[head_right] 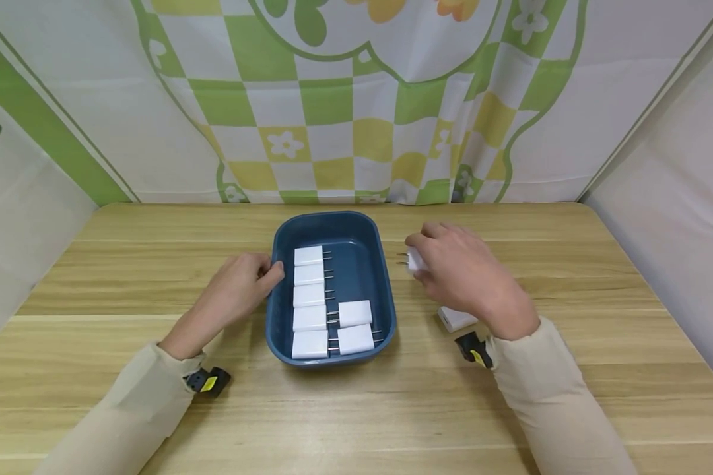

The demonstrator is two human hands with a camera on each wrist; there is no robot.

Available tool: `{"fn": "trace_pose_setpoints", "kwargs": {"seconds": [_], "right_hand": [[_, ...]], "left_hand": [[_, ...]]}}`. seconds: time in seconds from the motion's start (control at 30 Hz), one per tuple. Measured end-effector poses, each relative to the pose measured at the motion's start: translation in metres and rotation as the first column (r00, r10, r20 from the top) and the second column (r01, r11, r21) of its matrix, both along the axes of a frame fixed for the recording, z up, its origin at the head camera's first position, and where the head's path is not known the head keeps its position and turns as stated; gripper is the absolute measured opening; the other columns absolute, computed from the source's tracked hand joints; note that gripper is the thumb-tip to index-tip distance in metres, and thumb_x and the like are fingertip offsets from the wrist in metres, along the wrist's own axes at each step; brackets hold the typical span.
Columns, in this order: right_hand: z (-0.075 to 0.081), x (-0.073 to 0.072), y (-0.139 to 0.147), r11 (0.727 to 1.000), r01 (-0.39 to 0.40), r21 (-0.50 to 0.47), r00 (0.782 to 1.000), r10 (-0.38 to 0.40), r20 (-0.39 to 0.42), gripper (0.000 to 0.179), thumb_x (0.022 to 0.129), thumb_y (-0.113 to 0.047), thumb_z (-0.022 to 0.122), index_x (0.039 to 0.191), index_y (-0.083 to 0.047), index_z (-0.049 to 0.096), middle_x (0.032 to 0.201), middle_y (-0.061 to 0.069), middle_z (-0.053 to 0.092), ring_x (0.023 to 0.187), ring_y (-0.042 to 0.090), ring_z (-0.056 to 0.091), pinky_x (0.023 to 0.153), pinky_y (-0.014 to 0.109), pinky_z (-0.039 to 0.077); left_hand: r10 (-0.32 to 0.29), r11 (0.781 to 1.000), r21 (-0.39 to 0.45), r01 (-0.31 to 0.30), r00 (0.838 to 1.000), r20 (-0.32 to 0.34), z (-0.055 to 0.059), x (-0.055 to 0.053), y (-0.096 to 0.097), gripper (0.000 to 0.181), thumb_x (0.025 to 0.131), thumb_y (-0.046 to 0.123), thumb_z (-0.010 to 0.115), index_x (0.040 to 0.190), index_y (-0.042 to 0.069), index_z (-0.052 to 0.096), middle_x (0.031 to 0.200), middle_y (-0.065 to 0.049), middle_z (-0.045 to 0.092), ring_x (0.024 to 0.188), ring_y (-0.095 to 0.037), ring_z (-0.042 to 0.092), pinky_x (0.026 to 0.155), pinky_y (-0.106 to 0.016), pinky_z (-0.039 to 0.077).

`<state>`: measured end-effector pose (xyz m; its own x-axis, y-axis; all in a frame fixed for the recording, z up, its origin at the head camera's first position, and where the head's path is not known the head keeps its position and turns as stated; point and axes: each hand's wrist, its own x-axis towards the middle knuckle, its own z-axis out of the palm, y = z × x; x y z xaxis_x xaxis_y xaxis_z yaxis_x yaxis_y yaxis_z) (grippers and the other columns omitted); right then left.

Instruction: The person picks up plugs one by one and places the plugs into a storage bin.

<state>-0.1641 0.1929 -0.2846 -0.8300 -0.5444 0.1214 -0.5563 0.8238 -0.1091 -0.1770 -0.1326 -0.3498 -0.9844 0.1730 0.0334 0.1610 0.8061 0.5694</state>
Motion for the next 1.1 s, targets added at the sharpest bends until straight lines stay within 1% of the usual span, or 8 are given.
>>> {"fn": "trace_pose_setpoints", "kwargs": {"seconds": [0.23,0.43,0.7,0.93,1.1], "right_hand": [[0.005,0.003,-0.01,1.0,-0.022,0.003,0.999,0.022,-0.033,0.042,0.086,-0.01,0.079,0.125,-0.002,0.066,0.112,0.015,0.065,0.097,0.034,0.06,0.087,0.051,0.049],[0.005,0.006,-0.023,0.998,-0.055,0.006,0.997,0.055,-0.053,0.044,0.085,-0.01,0.08,0.126,-0.001,0.066,0.11,0.013,0.065,0.095,0.032,0.06,0.084,0.048,0.05],[0.003,0.008,-0.044,0.994,-0.103,0.03,0.993,0.105,-0.059,0.044,0.085,-0.013,0.081,0.125,-0.002,0.067,0.106,0.01,0.064,0.091,0.027,0.058,0.081,0.043,0.049],[0.003,0.007,-0.059,0.992,-0.114,0.046,0.993,0.115,-0.018,0.047,0.088,-0.017,0.08,0.13,-0.003,0.065,0.114,0.011,0.064,0.1,0.027,0.058,0.088,0.044,0.048],[0.001,0.004,-0.066,0.991,-0.123,0.051,0.992,0.123,0.005,0.045,0.089,-0.018,0.079,0.13,-0.005,0.066,0.111,0.009,0.063,0.096,0.024,0.056,0.084,0.04,0.048]], "left_hand": [[0.001,1.0,0.005,-0.001,1.0,0.013,0.001,0.0,0.0,0.043,0.102,0.024,0.05,0.062,0.01,0.05,0.053,-0.001,0.046,0.045,-0.017,0.044,0.043,-0.026,0.029],[-0.001,1.0,0.002,0.001,1.0,0.01,0.001,0.001,0.001,0.043,0.102,0.024,0.05,0.062,0.01,0.049,0.053,-0.001,0.046,0.045,-0.017,0.045,0.043,-0.027,0.029],[-0.003,1.0,0.001,0.003,1.0,0.001,0.0,0.0,0.0,0.042,0.102,0.024,0.051,0.062,0.011,0.049,0.053,-0.001,0.046,0.045,-0.017,0.044,0.043,-0.027,0.029],[0.002,1.0,-0.001,-0.002,1.0,-0.009,-0.001,-0.001,0.0,0.041,0.102,0.024,0.051,0.063,0.011,0.049,0.054,0.0,0.045,0.046,-0.016,0.044,0.044,-0.027,0.029],[0.004,1.0,0.003,-0.004,1.0,-0.007,-0.001,-0.001,0.0,0.041,0.102,0.024,0.051,0.063,0.011,0.049,0.053,0.0,0.045,0.046,-0.016,0.044,0.044,-0.027,0.028]]}}
